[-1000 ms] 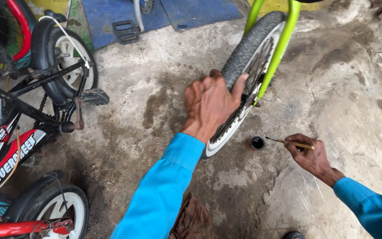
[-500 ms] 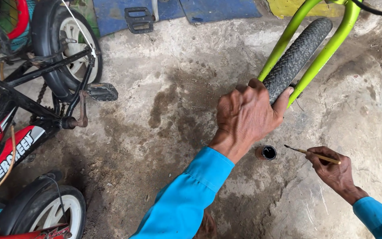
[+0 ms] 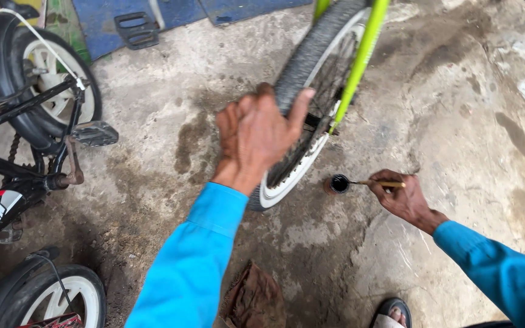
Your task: The person holds the front wheel of a green bicycle steady with one hand and uses a small brush to apply dark paint to the white tire sidewall, dipping the brush into a small can on the ground between strokes. They rotate the wheel gradually to reach new sections of the sidewall and set the brush down near a rag at the end.
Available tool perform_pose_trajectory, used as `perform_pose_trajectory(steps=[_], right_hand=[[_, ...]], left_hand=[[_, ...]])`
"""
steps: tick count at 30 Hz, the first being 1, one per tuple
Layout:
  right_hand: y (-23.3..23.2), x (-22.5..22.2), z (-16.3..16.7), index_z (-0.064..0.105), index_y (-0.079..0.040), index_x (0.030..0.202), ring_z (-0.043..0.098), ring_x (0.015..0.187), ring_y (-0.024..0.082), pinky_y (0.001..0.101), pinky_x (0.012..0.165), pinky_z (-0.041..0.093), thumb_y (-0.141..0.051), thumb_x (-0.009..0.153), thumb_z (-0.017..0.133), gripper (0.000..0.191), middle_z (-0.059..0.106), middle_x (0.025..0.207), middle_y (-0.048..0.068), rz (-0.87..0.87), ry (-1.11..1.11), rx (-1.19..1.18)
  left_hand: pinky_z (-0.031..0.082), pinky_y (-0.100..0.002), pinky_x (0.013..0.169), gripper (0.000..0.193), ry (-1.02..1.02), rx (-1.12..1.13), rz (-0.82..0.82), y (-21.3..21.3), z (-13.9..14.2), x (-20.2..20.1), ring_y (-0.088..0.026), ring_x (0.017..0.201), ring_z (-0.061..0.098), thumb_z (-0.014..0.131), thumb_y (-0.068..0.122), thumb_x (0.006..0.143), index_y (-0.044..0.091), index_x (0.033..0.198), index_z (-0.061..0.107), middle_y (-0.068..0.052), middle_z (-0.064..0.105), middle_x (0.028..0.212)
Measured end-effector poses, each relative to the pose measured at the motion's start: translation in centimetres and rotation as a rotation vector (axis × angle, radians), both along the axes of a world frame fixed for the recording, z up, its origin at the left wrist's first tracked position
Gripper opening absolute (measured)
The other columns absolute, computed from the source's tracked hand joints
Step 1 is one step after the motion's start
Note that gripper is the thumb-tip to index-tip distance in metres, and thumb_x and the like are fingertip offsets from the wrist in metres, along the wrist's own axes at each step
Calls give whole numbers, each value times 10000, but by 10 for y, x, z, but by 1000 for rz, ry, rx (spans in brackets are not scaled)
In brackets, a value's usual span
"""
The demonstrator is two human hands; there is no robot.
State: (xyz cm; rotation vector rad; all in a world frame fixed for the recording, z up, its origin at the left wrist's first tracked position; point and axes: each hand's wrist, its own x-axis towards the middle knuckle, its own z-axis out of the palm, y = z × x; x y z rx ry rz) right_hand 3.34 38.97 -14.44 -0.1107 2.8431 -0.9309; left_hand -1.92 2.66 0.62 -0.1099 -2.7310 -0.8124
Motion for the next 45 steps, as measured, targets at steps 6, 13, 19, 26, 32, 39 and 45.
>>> perform_pose_trajectory(steps=[6,13,19,26,32,39,45], right_hand=[[-5,-9,-19,772,-39,1052,773,715,249,384,668,612,-244,906,728,256,787,872,163,98,9,-8],[-11,-9,-42,775,-48,1053,775,824,338,436,750,615,-252,904,709,261,784,952,172,133,6,-32],[-13,-8,-40,771,-82,1085,771,853,346,446,771,613,-284,929,689,269,789,973,160,102,-56,53],[-11,-10,-35,765,-65,1093,778,852,331,439,775,617,-275,941,676,274,793,989,155,121,-71,44],[-16,-9,-33,764,-65,1103,779,839,331,444,761,622,-279,944,679,280,790,993,159,127,-75,56],[-12,-8,-29,762,-38,1097,784,779,326,430,711,634,-255,935,683,282,788,985,174,137,5,31],[-6,-3,-21,772,-26,1048,769,678,291,391,605,624,-193,913,686,232,789,926,159,200,127,42]], left_hand=[[417,-462,394,650,-7,-86,30,-2,13,5,-200,379,465,525,620,1019,37,757,643,-76,552,510],[504,-539,543,665,7,-149,81,0,20,8,-383,505,661,611,589,1016,-52,861,702,-231,646,592],[515,-525,544,677,85,-164,74,2,21,10,-372,514,646,667,591,1013,-63,843,706,-236,631,594],[512,-537,535,682,41,-146,75,1,22,9,-372,506,654,659,593,1011,-64,833,701,-241,630,585],[524,-532,553,664,90,-148,58,-2,19,10,-375,518,659,667,580,1016,-64,860,714,-238,643,600],[524,-529,559,664,54,-127,65,-1,21,9,-362,513,654,662,579,1010,-67,872,715,-228,640,590],[524,-529,574,676,26,-115,71,-2,22,9,-356,511,650,654,593,997,-66,858,712,-229,637,586]])
